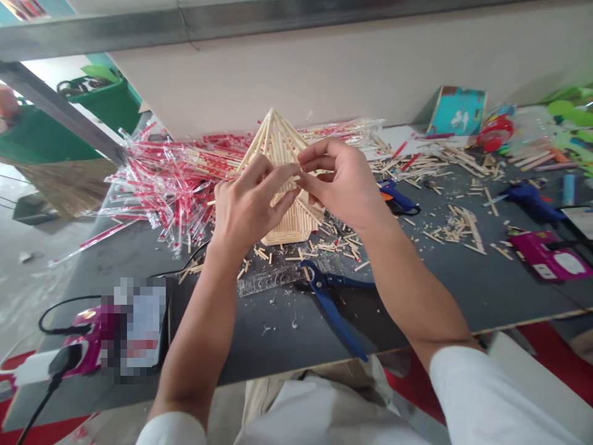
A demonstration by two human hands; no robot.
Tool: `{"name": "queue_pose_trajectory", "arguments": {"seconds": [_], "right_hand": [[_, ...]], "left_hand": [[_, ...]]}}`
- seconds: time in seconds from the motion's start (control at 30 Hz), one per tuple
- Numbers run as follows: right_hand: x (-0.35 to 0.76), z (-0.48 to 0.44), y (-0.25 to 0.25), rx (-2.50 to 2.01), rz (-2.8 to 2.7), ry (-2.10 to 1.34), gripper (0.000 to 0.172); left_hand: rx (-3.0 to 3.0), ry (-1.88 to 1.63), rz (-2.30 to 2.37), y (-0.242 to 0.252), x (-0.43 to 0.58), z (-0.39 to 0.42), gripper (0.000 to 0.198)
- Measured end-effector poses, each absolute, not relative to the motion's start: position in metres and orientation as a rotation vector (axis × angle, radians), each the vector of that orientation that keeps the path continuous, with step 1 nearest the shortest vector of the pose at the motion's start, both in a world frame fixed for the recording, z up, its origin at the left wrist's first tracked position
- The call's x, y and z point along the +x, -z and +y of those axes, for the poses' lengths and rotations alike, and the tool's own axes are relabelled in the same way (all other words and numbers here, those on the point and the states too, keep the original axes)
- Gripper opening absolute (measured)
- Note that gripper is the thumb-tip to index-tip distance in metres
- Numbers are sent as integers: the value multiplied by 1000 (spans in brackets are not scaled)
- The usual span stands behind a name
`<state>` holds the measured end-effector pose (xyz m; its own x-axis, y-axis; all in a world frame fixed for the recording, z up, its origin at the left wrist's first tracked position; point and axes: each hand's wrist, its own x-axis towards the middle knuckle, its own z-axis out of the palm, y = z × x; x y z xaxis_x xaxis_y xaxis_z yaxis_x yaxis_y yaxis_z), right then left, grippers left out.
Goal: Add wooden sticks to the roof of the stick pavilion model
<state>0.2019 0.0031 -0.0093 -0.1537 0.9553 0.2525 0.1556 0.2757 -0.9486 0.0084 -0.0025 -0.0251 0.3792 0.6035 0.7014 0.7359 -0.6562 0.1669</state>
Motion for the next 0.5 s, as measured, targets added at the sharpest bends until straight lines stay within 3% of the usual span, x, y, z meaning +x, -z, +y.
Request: {"name": "queue_pose_trajectory", "arguments": {"seconds": [0.27,0.5], "right_hand": [[205,4,11,-1049,-1650,-903,39],[216,-4,-4,-1081,-1726,-893,36]], "left_hand": [[-2496,1310,-1077,35,4,6,26],[-2619,1393,-988,23,7,-1,7]]}}
